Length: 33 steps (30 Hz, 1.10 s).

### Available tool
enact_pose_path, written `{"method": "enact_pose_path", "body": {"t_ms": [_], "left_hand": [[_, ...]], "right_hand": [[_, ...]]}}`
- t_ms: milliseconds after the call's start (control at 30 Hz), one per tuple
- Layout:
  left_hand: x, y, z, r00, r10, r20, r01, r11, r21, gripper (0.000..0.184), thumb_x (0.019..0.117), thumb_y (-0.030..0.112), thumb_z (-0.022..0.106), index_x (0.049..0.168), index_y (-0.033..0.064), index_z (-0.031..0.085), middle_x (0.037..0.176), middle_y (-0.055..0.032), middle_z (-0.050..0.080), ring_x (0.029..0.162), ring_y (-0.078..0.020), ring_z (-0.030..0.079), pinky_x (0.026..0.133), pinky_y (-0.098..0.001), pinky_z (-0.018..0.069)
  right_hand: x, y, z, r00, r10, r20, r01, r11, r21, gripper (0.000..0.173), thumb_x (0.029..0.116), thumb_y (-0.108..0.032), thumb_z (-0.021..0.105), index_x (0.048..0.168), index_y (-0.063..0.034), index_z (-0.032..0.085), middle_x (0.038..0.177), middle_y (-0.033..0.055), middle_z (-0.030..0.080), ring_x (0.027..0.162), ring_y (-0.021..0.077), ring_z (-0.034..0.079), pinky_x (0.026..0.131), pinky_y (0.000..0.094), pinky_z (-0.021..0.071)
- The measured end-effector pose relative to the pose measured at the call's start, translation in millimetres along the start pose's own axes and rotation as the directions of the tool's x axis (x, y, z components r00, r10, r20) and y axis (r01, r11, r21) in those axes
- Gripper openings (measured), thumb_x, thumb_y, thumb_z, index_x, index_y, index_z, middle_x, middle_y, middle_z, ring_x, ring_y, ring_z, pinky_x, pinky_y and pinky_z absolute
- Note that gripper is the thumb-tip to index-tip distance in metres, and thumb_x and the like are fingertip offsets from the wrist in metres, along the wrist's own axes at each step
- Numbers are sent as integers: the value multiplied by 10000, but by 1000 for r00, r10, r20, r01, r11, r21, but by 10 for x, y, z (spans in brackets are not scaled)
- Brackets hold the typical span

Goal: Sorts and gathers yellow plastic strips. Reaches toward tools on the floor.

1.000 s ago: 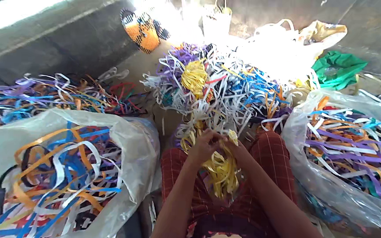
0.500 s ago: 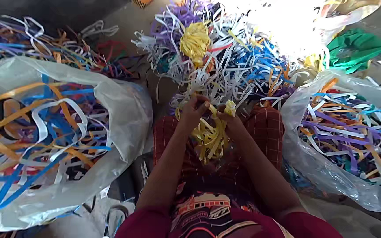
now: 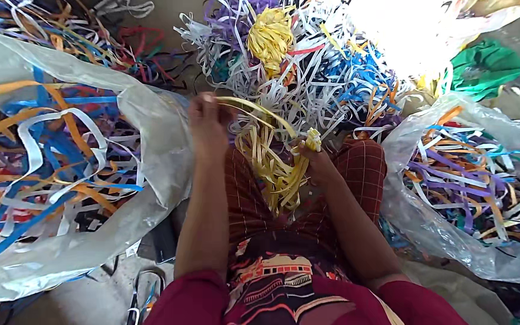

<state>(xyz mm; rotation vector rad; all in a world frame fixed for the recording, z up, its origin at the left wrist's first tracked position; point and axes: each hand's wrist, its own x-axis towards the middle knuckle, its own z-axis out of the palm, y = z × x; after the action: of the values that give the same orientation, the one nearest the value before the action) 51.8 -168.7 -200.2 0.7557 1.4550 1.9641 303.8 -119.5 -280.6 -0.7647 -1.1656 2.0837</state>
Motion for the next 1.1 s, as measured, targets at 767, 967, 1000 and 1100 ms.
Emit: {"method": "enact_pose_path", "body": {"t_ms": [767,967,1000,1100], "left_hand": [[-788,-128,2920,385,45,922,-501,849,168,317,1022,130,582,1310,4,623,1333,-174,628,1149,-202,656,959,-351,560],[-74,-308,1724,494,-182,850,-656,564,502,199,997,108,636,1149,12,723,1235,-201,653,1095,-318,658,930,-488,557],[-16,-462,1572,509,-256,822,-608,569,554,236,996,125,647,1204,35,712,1342,-201,610,1228,-343,604,1001,-513,526],[65,-1007,1069,583,-502,639,-377,530,760,399,1039,169,594,1406,16,574,1429,-258,545,1327,-422,520,1094,-592,426]], "right_hand": [[-208,-551,-310,785,-86,-614,-209,896,-393,352,974,-103,677,1270,74,605,1142,272,672,1066,364,659,947,533,521],[15,-332,-496,806,-248,-537,24,921,-390,299,968,-112,666,1198,75,629,1003,207,692,840,269,682,805,468,578],[51,-299,-488,800,-277,-532,63,921,-385,281,970,-106,655,1180,78,632,982,194,691,790,244,675,759,445,583],[23,-227,-455,771,-256,-584,88,950,-300,296,1007,-87,591,1259,67,580,1030,168,674,728,172,632,670,357,561]]}}
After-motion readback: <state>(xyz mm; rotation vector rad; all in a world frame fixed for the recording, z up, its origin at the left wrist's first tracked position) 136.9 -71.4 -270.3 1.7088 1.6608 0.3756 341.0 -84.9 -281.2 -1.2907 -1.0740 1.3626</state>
